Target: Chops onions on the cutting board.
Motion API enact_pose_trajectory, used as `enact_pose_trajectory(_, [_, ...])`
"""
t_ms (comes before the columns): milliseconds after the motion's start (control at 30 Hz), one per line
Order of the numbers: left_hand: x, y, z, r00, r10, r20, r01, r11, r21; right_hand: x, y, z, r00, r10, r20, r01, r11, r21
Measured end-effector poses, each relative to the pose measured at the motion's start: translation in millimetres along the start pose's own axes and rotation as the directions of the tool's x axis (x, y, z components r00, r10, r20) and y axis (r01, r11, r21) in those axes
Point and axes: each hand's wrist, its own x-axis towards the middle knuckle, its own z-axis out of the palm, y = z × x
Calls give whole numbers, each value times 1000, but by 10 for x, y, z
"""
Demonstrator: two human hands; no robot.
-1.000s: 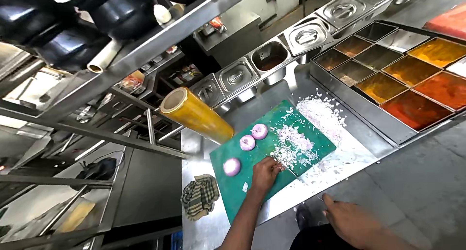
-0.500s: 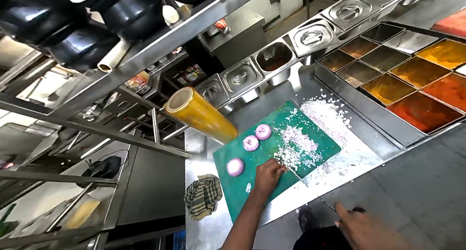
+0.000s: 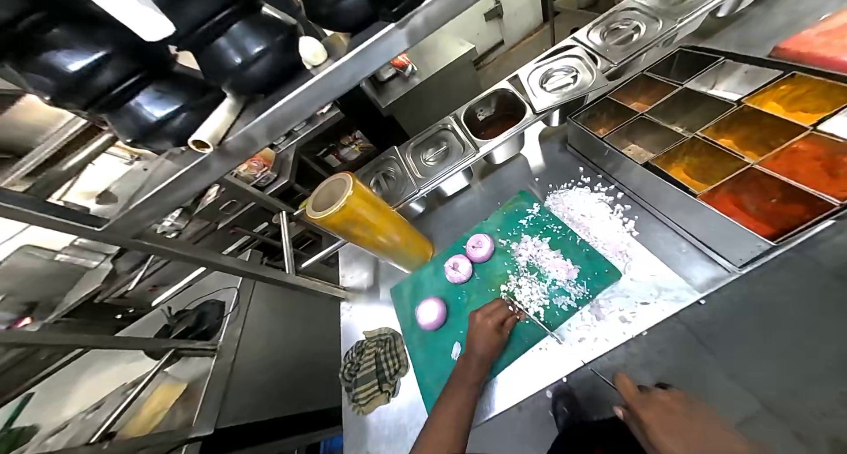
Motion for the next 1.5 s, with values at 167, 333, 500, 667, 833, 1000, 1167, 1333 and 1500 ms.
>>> enact_pose_trajectory(167, [8, -54, 14, 999, 53, 6, -53, 998, -36, 192, 75, 125, 996, 68, 56, -67, 997, -26])
enact_pose_trajectory(333, [-22, -87, 29, 988, 147, -44, -147, 989, -16, 2, 54, -12, 999, 33, 32, -32, 999, -42])
enact_pose_trajectory(500, [-50, 34, -102, 992, 93, 84, -97, 994, 45, 209, 80, 76, 995, 87, 51, -85, 995, -48])
enact_pose_trajectory(667, [-111, 197, -131, 955, -283, 85, 284, 959, -7, 101, 51, -28, 997, 62, -49, -65, 996, -66])
enact_pose_trajectory(833, [44, 406, -184, 892, -403, 204, 388, 915, 113, 2, 52, -42, 998, 38, -41, -43, 991, -125])
enact_pose_trajectory(1000, [95, 430, -195, 857, -451, 249, 426, 892, 148, 264, 102, 76, 991, 99, 87, -91, 992, -93])
enact_pose_trajectory(1167, [13, 391, -140, 901, -392, 184, 370, 918, 144, 58, 40, -55, 997, 54, 60, -50, 997, -67])
enact_pose_trajectory(1333, [-107, 295, -37, 949, -312, 56, 307, 949, 74, 214, 24, 76, 991, 96, 95, -93, 995, -40])
enact_pose_trajectory(1500, [-193, 192, 18, 977, -212, -23, 212, 977, 33, 80, 3, 58, 997, 26, 67, -24, 999, -29])
